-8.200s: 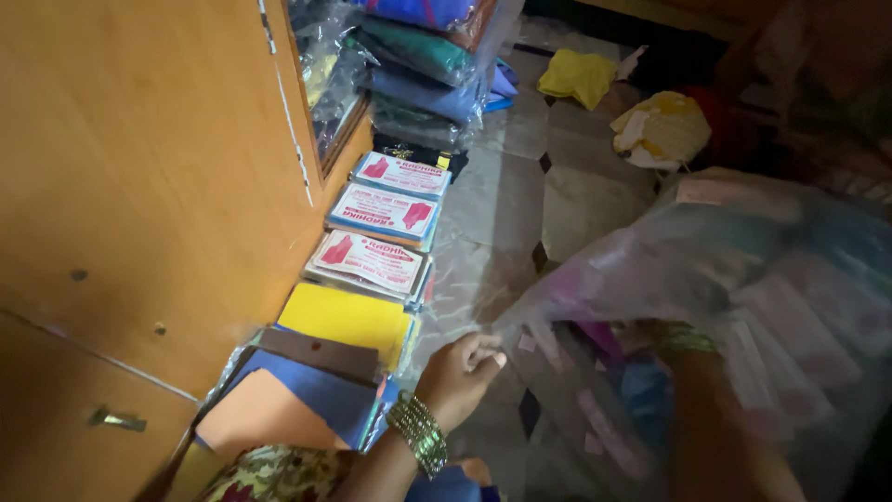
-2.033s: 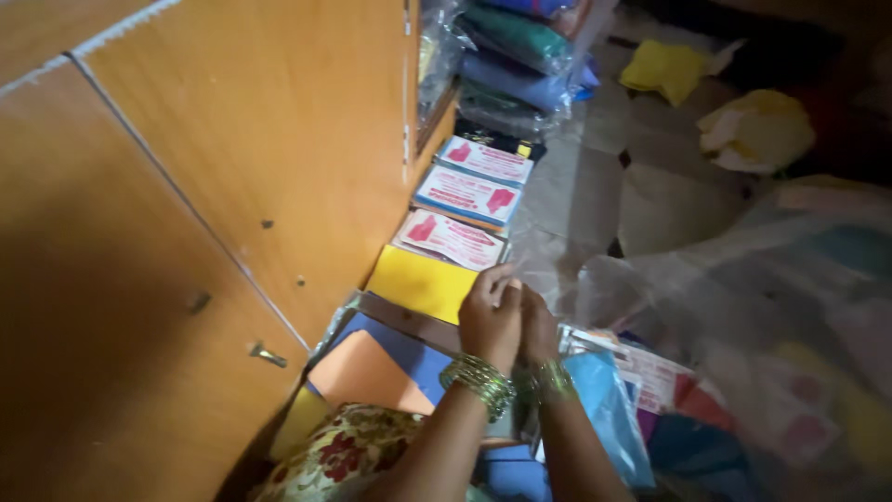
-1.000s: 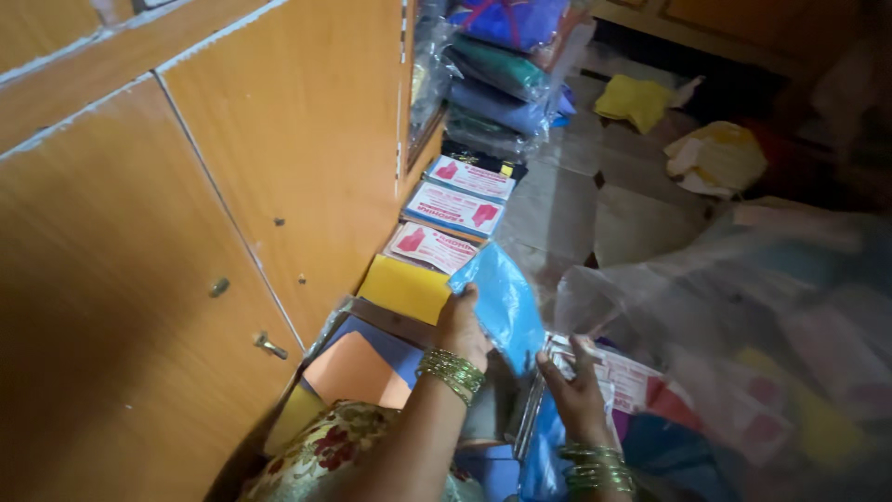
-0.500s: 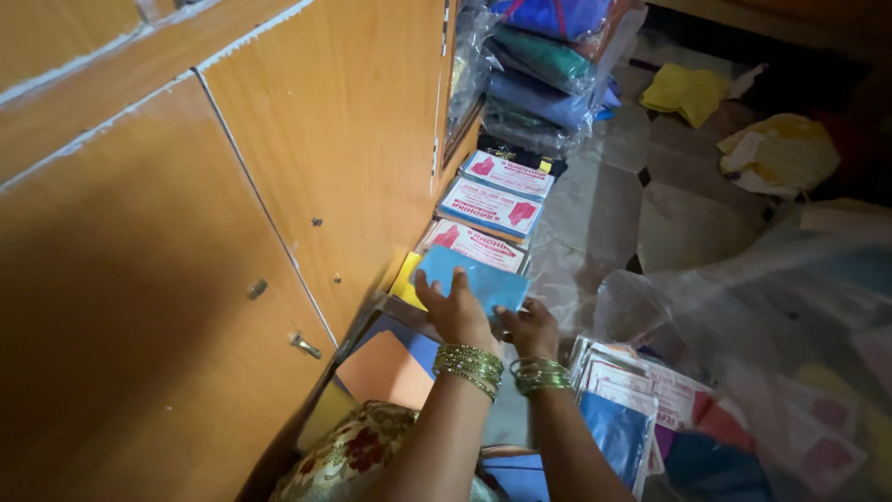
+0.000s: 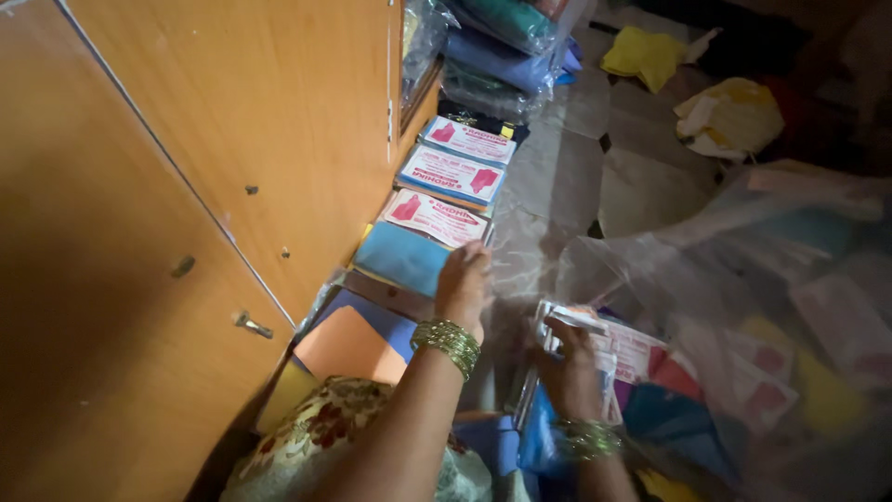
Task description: The person sorts through various colored papers and bill books on the floor, organizing them into stacks while sitting near a wooden cabinet.
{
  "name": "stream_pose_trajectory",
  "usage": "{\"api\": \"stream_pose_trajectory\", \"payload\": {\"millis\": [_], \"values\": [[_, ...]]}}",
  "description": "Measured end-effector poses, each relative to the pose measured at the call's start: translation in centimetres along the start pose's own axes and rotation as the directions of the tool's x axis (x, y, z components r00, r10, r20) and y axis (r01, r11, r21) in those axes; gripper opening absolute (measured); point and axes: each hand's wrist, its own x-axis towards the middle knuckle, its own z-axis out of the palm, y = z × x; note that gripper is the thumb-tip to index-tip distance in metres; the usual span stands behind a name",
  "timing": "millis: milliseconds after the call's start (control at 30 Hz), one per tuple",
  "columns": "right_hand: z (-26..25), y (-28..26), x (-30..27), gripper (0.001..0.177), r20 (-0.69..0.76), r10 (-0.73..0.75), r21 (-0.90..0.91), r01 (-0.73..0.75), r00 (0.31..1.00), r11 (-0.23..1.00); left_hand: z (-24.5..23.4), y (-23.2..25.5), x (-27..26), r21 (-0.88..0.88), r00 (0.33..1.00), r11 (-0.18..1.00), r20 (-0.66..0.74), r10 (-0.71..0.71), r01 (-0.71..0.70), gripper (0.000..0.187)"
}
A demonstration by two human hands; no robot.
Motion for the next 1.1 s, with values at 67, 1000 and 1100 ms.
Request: {"api": "stream_pose_trajectory", "payload": {"millis": [67, 1000, 1100], "values": [[-3.5, 2.2, -1.0, 0.06, 0.011, -0.23, -0.287, 0.223, 0.973, 0.932, -0.4, -3.1, 0.7, 0.419, 0.824, 0.714, 0.369, 0.431, -0.561, 0.038], [-6.7, 2.7, 2.9, 0.045, 0.244, 0.296, 0.924, -0.314, 0.924, 0.219, 2.7, 2.3, -7.1, 0.828, 0.632, -0.081, 0.483, 0.606, -0.555, 0.042], [-4.8, -1.1, 1.8, 0.065, 0.423, 0.407, 0.879, -0.475, 0.809, 0.029, 3.6, 3.6, -7.6, 0.76, 0.476, -0.055, 0.46, 0.75, -0.648, 0.042]]}}
